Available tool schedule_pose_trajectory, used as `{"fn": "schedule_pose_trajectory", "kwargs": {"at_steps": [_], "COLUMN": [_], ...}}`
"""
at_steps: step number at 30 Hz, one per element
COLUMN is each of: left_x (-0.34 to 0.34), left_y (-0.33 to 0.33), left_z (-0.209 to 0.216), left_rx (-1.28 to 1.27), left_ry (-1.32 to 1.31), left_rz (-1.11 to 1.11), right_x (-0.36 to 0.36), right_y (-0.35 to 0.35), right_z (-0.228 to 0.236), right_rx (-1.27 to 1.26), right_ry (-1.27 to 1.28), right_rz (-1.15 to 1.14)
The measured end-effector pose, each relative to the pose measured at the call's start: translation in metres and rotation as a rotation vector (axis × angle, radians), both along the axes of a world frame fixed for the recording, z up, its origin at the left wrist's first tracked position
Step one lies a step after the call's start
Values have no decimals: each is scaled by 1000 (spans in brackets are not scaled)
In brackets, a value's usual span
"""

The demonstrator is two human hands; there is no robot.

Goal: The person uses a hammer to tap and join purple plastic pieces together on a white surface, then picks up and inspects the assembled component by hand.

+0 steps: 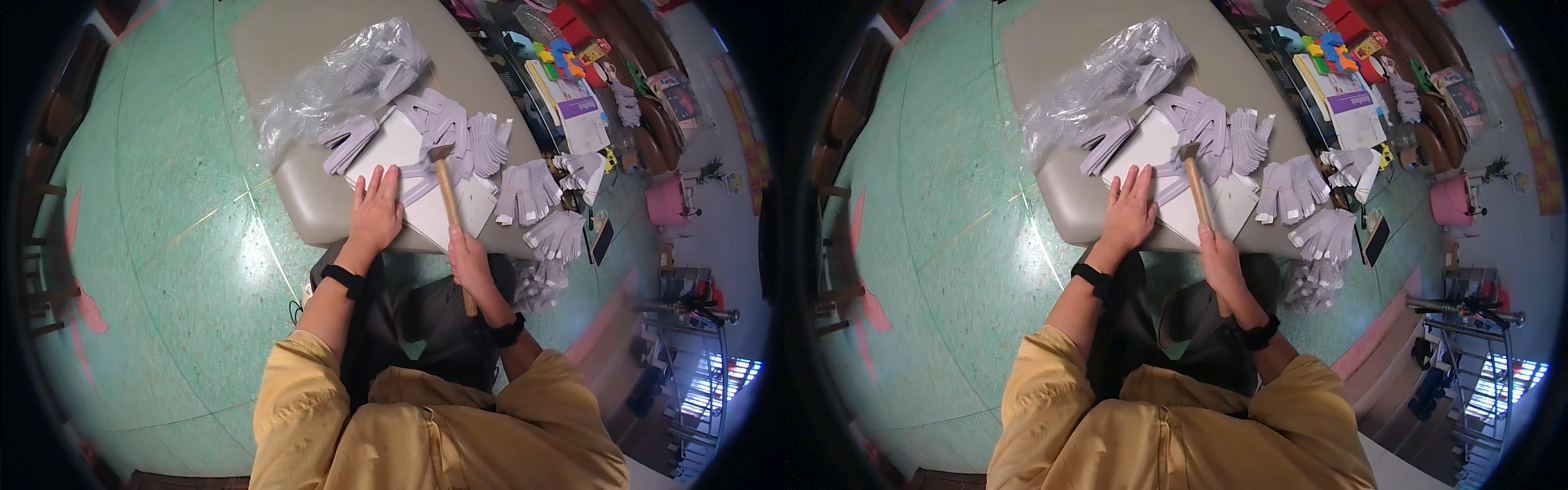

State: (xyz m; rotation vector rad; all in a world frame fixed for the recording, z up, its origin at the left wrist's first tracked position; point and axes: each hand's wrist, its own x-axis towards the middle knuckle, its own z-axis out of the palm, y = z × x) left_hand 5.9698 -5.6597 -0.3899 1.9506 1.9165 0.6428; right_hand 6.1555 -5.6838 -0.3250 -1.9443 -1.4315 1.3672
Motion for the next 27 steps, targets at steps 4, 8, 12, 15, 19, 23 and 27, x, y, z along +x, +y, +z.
{"fn": "schedule_pose_trajectory", "kwargs": {"at_steps": [4, 8, 12, 15, 19, 23, 27], "left_x": [7, -1, 5, 1, 7, 0, 4], "left_y": [4, 0, 5, 5, 6, 0, 3], "left_z": [3, 0, 2, 3, 3, -3, 0], "left_rx": [8, -1, 36, -7, 22, 12, 40], "left_ry": [-12, -26, -7, -19, -16, -7, -11], "left_rz": [-16, 0, -5, 3, -7, 3, -6], "right_x": [13, -4, -4, -10, -10, -11, 1], "right_y": [-5, 1, 4, 13, 0, 6, -3], "right_z": [-44, -11, -37, -45, -44, -27, -31], "right_rx": [135, 33, 102, 241, 152, -1, 260], "right_ry": [-60, -36, -29, -106, -75, -52, -91], "right_rz": [-14, 27, 23, 136, 47, 85, -3]}}
